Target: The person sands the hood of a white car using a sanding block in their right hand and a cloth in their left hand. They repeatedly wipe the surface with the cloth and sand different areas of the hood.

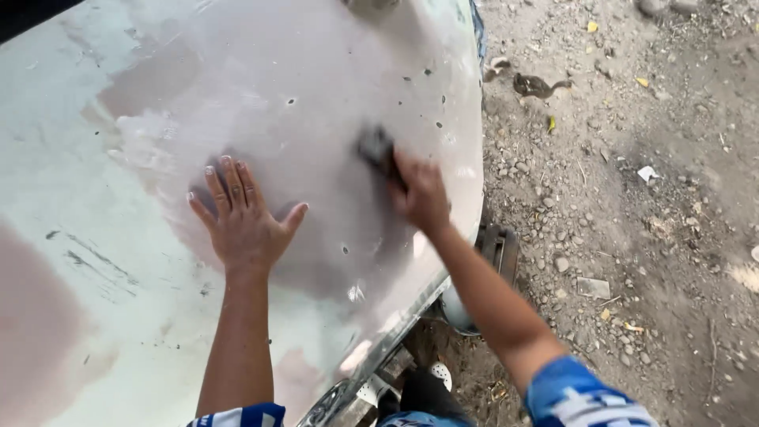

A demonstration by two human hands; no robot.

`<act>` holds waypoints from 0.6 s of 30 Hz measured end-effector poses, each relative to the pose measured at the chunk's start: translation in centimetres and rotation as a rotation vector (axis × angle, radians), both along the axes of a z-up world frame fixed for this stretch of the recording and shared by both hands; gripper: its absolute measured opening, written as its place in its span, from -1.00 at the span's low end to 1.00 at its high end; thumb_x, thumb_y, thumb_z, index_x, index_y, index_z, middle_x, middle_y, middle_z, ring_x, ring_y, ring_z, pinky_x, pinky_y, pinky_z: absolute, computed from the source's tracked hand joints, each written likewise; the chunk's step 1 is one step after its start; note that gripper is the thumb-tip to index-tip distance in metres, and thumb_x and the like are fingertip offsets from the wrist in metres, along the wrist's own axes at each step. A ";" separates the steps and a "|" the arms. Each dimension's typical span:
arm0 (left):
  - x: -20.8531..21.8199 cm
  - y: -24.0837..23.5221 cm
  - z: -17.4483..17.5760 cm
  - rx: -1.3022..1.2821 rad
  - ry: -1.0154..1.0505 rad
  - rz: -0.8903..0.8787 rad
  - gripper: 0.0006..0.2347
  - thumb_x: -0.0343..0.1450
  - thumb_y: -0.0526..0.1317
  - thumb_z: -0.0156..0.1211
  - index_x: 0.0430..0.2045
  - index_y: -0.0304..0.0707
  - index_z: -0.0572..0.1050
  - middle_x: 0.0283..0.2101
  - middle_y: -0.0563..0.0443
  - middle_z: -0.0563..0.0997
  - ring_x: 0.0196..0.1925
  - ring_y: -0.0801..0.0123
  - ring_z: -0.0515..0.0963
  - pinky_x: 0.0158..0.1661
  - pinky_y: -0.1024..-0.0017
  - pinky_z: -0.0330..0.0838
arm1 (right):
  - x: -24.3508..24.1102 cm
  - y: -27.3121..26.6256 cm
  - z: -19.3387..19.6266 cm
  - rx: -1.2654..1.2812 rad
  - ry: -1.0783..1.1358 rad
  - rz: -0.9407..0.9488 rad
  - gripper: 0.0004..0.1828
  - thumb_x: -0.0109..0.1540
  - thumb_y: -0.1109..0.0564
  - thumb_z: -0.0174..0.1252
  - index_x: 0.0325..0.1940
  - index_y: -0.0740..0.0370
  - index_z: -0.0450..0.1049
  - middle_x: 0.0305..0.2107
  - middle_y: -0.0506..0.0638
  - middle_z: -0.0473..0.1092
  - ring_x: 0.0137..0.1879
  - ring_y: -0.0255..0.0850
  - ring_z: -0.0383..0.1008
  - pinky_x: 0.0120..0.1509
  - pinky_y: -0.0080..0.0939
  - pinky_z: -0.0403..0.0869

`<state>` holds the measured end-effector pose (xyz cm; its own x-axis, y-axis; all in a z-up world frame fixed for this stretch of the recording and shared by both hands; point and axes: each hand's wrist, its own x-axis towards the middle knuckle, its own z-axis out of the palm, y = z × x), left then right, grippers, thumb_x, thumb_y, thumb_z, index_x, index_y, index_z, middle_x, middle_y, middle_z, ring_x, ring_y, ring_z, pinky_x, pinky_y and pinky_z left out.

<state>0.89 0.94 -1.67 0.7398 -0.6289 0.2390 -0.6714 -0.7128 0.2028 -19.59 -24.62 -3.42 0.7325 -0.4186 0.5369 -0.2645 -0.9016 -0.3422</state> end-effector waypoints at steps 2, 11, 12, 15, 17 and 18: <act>-0.5 0.5 0.0 0.010 0.023 -0.005 0.04 0.30 0.52 -0.18 0.53 -0.34 -0.12 0.61 -0.15 -0.24 0.63 -0.05 -0.32 0.42 -0.34 -0.48 | 3.6 -2.7 2.5 0.037 -0.034 -0.016 -0.24 0.22 0.15 0.30 0.51 0.15 0.26 -0.02 0.18 0.42 0.10 0.14 0.39 0.25 0.10 0.39; -1.0 0.6 0.8 0.010 0.062 -0.002 0.04 0.29 0.52 -0.16 0.52 -0.33 -0.16 0.60 -0.18 -0.22 0.62 -0.04 -0.33 0.42 -0.31 -0.51 | -3.9 5.6 -1.7 0.022 -0.031 0.001 -0.24 0.18 0.13 0.26 0.49 0.10 0.28 -0.01 0.22 0.41 0.08 0.15 0.39 0.22 0.10 0.44; -0.7 0.5 0.8 -0.003 0.052 -0.004 0.04 0.29 0.51 -0.16 0.52 -0.34 -0.16 0.60 -0.18 -0.22 0.62 -0.04 -0.33 0.43 -0.31 -0.51 | -2.9 4.5 -1.4 -0.013 -0.031 0.017 -0.23 0.17 0.12 0.25 0.48 0.14 0.25 -0.02 0.24 0.41 0.04 0.16 0.38 0.19 0.11 0.43; -1.0 0.3 1.2 0.001 0.043 0.000 0.04 0.29 0.51 -0.16 0.52 -0.35 -0.15 0.60 -0.18 -0.21 0.62 -0.06 -0.32 0.42 -0.32 -0.51 | 4.1 -4.0 1.9 -0.006 0.047 -0.098 -0.24 0.27 0.10 0.27 0.55 0.17 0.22 -0.12 0.20 0.39 0.00 0.15 0.38 0.16 0.12 0.43; -1.3 0.5 1.1 0.007 0.046 -0.003 0.04 0.30 0.51 -0.15 0.52 -0.36 -0.14 0.61 -0.19 -0.21 0.62 -0.06 -0.32 0.42 -0.33 -0.50 | 3.3 -2.6 2.1 0.003 0.034 -0.082 -0.22 0.25 0.11 0.26 0.55 0.16 0.22 -0.10 0.19 0.40 -0.01 0.15 0.38 0.16 0.12 0.43; -1.3 0.5 1.2 0.007 0.045 -0.006 0.04 0.30 0.51 -0.15 0.52 -0.37 -0.14 0.61 -0.19 -0.21 0.63 -0.06 -0.32 0.42 -0.34 -0.50 | 3.0 -2.0 2.4 0.007 0.016 -0.067 -0.21 0.22 0.12 0.26 0.55 0.15 0.21 -0.08 0.18 0.41 -0.02 0.15 0.39 0.15 0.12 0.43</act>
<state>-0.46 1.49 -0.51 0.7460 -0.6348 0.2014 -0.6659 -0.7104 0.2278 -16.54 -26.58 -1.06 0.7114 -0.4703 0.5223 -0.3294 -0.8796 -0.3434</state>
